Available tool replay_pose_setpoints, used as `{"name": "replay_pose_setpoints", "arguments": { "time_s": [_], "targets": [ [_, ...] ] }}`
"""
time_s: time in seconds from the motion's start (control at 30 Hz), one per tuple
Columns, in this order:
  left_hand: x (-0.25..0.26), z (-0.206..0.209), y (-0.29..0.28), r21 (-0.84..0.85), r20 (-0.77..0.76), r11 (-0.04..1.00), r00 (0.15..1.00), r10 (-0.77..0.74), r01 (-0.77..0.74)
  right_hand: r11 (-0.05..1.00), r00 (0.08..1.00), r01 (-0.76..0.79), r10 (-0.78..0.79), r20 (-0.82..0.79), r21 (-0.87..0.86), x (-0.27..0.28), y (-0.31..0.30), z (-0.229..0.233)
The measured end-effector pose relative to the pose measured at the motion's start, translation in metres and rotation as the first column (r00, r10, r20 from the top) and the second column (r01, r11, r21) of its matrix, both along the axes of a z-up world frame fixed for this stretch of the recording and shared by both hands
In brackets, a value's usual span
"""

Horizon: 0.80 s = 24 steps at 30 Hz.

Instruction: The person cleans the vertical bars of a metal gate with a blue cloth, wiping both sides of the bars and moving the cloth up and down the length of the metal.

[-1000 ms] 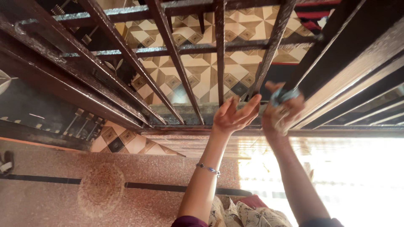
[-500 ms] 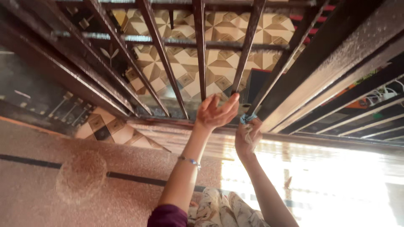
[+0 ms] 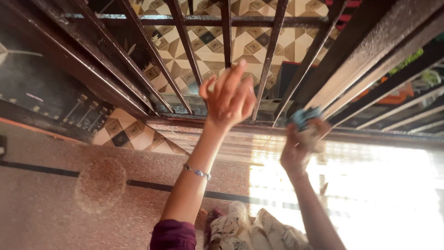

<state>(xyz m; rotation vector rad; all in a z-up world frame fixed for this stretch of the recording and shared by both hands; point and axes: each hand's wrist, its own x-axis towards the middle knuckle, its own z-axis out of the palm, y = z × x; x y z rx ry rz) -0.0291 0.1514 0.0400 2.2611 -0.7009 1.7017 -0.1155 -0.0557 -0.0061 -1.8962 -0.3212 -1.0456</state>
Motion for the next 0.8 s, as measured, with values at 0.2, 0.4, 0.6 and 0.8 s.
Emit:
{"name": "replay_pose_setpoints", "arguments": {
  "time_s": [0.2, 0.4, 0.6, 0.8],
  "targets": [
    [0.019, 0.016, 0.035, 0.27, 0.176, 0.952, 0.979, 0.102, -0.148, 0.987, 0.988, 0.148, -0.144, 0.059, -0.058, 0.045, 0.015, 0.063],
    [0.023, 0.023, 0.04, 0.303, 0.269, 0.924, 0.951, 0.151, -0.232, 0.982, 0.963, 0.159, -0.178, 0.202, 0.106, 0.07, 0.063, 0.12],
    [0.015, 0.018, 0.044, 0.311, 0.267, 0.908, 0.943, 0.2, -0.28, 0.978, 0.983, -0.121, 0.094, 0.157, 0.172, 0.064, 0.1, 0.117],
    [0.026, 0.014, 0.043, 0.303, 0.244, 0.941, 0.967, 0.076, -0.15, 0.991, 0.966, -0.133, 0.133, 0.223, -0.012, 0.108, 0.092, 0.065]
  ]
}}
